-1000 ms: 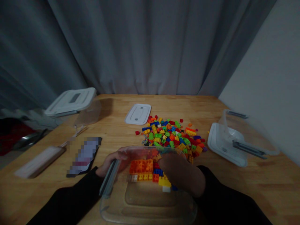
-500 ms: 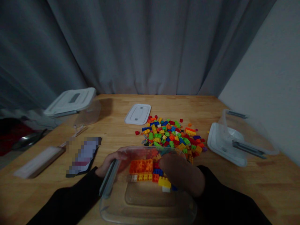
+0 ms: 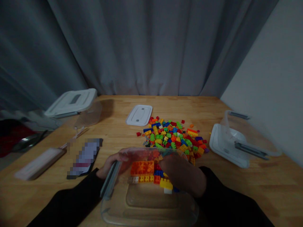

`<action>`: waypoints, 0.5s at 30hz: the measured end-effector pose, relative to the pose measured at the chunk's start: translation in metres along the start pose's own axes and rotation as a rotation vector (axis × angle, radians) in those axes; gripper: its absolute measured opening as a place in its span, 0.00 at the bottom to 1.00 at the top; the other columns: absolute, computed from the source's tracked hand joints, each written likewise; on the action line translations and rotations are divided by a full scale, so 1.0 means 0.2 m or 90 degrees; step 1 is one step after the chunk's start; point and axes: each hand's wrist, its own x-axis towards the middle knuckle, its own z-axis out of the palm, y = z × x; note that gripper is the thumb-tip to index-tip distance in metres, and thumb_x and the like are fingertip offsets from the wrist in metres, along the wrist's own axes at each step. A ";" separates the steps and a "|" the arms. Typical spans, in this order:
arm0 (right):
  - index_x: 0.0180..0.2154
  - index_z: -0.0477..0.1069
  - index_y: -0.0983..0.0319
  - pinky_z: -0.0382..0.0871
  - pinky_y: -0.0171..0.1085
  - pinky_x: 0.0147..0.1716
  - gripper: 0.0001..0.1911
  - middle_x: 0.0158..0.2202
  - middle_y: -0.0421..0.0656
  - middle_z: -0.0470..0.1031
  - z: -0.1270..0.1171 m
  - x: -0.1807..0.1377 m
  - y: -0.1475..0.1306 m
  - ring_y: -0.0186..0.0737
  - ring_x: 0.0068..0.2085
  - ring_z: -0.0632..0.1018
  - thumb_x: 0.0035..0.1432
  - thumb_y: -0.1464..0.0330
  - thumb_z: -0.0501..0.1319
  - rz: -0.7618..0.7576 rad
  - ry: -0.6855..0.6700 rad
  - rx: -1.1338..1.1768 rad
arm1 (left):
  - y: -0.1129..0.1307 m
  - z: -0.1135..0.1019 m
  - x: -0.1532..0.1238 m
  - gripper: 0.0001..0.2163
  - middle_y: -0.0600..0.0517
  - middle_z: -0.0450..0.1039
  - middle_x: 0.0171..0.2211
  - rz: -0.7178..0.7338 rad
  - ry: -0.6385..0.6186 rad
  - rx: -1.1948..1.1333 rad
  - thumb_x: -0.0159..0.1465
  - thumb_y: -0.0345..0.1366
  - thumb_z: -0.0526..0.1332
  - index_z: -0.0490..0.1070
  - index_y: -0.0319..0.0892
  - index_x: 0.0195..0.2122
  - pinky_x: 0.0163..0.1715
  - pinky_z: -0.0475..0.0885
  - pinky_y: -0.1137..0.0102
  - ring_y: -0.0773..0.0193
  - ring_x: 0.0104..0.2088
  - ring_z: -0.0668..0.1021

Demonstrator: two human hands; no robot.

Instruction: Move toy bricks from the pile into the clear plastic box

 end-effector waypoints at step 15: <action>0.48 0.77 0.63 0.71 0.41 0.39 0.19 0.45 0.51 0.81 0.02 0.00 0.01 0.50 0.45 0.82 0.61 0.81 0.53 0.038 -0.020 -0.020 | 0.02 0.01 0.00 0.28 0.40 0.80 0.56 -0.018 -0.016 0.004 0.52 0.31 0.56 0.79 0.34 0.54 0.68 0.55 0.48 0.41 0.63 0.74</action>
